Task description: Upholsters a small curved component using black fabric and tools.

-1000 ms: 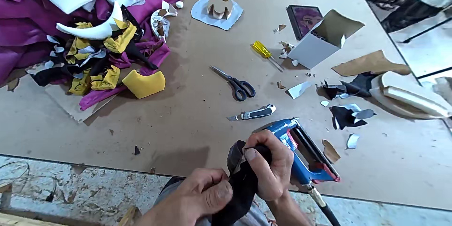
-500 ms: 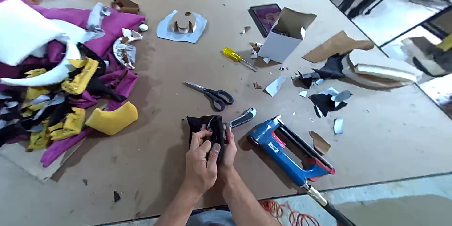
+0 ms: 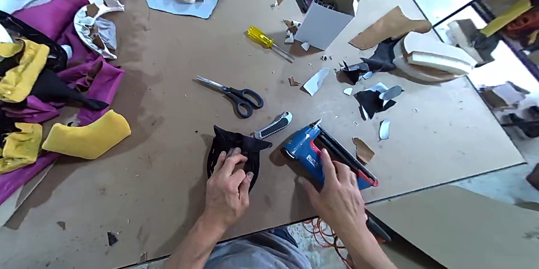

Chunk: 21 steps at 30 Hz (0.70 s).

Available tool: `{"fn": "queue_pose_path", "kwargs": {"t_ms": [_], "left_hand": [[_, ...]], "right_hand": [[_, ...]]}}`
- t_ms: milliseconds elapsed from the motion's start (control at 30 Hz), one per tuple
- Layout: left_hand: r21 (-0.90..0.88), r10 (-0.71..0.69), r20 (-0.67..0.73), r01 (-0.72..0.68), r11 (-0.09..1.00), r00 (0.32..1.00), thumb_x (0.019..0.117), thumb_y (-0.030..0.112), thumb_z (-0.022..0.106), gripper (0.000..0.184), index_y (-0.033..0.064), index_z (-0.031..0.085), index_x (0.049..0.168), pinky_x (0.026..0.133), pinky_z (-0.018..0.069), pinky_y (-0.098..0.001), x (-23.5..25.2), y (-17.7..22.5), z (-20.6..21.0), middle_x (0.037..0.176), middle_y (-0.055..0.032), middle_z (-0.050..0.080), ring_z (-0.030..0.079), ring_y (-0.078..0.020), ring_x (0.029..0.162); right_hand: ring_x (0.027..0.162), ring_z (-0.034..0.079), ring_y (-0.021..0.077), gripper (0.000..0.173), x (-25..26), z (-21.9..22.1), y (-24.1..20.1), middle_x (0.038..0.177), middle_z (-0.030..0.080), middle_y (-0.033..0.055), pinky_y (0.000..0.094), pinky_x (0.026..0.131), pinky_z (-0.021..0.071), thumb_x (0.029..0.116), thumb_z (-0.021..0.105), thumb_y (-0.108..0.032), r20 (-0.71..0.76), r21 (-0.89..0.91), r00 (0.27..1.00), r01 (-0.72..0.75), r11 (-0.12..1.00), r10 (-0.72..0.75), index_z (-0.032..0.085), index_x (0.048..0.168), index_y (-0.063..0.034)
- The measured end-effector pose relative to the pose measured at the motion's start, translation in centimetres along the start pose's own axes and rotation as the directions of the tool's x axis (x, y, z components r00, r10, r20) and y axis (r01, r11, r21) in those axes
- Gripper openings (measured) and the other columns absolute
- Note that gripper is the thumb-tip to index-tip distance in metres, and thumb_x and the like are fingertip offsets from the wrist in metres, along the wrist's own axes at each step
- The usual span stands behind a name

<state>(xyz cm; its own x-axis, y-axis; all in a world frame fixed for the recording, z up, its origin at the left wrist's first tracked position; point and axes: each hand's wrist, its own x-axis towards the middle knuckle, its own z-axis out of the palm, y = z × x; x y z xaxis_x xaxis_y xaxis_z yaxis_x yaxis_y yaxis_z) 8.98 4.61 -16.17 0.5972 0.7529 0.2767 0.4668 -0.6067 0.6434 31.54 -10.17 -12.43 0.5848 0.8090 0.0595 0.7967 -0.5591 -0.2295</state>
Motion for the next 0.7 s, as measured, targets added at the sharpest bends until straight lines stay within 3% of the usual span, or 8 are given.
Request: {"fn": "queue_pose_path", "kwargs": {"t_ms": [33,100,167,267,333,433,533,700], "left_hand": [[0.004,0.008,-0.004,-0.008,1.0,1.0,0.1007,0.027,0.058,0.038,0.011,0.066,0.067,0.121,0.0406,-0.0489,0.0,-0.1,0.0,0.129,-0.0052,0.07,0.057,-0.0199,0.136],[0.011,0.024,-0.018,-0.023,1.0,1.0,0.1005,0.026,0.057,0.039,0.0108,0.064,0.066,0.121,0.0398,-0.0488,0.0,-0.3,0.2,0.129,-0.0051,0.07,0.057,-0.0196,0.136],[0.008,0.026,-0.01,-0.026,1.0,1.0,0.1003,0.025,0.056,0.038,0.0104,0.065,0.067,0.123,0.0382,-0.0488,-0.3,-0.3,0.2,0.13,-0.0045,0.069,0.055,-0.0188,0.138],[0.006,0.026,-0.016,-0.026,1.0,1.0,0.1001,0.025,0.058,0.035,0.0105,0.07,0.071,0.123,0.0385,-0.0467,-0.1,-0.4,0.2,0.13,-0.0031,0.069,0.053,-0.018,0.139],[0.01,0.029,0.016,-0.029,1.0,0.999,0.101,0.026,0.056,0.035,0.0108,0.069,0.072,0.122,0.0388,-0.0463,0.0,-0.2,0.0,0.13,-0.0029,0.069,0.053,-0.0181,0.14],[0.002,0.035,0.042,-0.035,0.999,0.998,0.1018,0.026,0.054,0.037,0.0115,0.068,0.071,0.122,0.0389,-0.0448,0.3,-0.2,-0.3,0.129,-0.0027,0.068,0.052,-0.0176,0.14],[-0.013,0.022,0.036,-0.022,1.0,0.999,0.1016,0.026,0.056,0.037,0.0115,0.068,0.07,0.122,0.0388,-0.043,0.3,-0.2,-0.3,0.128,-0.002,0.069,0.052,-0.0161,0.14],[-0.03,-0.013,0.07,0.015,0.999,0.997,0.1007,0.026,0.056,0.038,0.0094,0.067,0.069,0.119,0.0422,-0.04,1.0,0.3,-0.9,0.128,-0.0022,0.069,0.055,-0.0162,0.136]], "right_hand": [[0.103,0.064,0.0482,0.082,1.0,0.1,0.2,0.117,0.064,0.0273,0.0628,0.079,0.0545,0.0855,0.077,-0.046,0.038,-0.035,0.999,-0.003,0.999,0.004,0.048,0.153,-0.0081],[0.1,0.068,0.0461,0.079,2.9,-1.0,-0.2,0.115,0.067,0.026,0.0632,0.08,0.0548,0.0873,0.078,-0.034,0.181,-0.05,0.983,-0.034,0.998,0.043,0.045,0.153,-0.0058],[0.098,0.069,0.0446,0.068,3.4,-3.3,-0.9,0.113,0.07,0.0242,0.0656,0.081,0.0532,0.0873,0.072,-0.027,0.261,-0.038,0.96,-0.09,0.995,0.097,0.051,0.148,-0.0034],[0.064,0.066,0.0299,0.046,1.7,-7.1,-2.4,0.072,0.067,0.0097,0.0547,0.054,0.0489,0.082,0.058,-0.041,0.206,0.007,0.978,0.011,1.0,-0.013,0.072,0.108,-0.0065],[0.057,0.066,0.0215,0.034,0.0,-9.4,-4.4,0.064,0.067,0.0039,0.0489,0.049,0.0501,0.0832,0.067,-0.043,0.319,0.126,0.941,0.077,0.989,-0.114,0.075,0.093,-0.0118],[0.06,0.069,0.02,0.027,-1.2,-10.1,-7.0,0.069,0.071,0.0048,0.0479,0.054,0.0536,0.0818,0.073,-0.033,0.441,0.238,0.873,0.109,0.965,-0.207,0.077,0.098,-0.0122],[0.061,0.069,0.02,0.031,-1.3,-8.9,-8.0,0.07,0.072,0.0039,0.047,0.053,0.0535,0.079,0.073,-0.031,0.476,0.202,0.854,0.124,0.971,-0.208,0.078,0.104,-0.0135],[0.056,0.065,0.0182,0.027,-2.2,-9.4,-7.8,0.064,0.067,0.0011,0.0448,0.049,0.0493,0.0786,0.069,-0.036,0.43,0.139,0.892,0.086,0.987,-0.139,0.076,0.094,-0.0149]]}}
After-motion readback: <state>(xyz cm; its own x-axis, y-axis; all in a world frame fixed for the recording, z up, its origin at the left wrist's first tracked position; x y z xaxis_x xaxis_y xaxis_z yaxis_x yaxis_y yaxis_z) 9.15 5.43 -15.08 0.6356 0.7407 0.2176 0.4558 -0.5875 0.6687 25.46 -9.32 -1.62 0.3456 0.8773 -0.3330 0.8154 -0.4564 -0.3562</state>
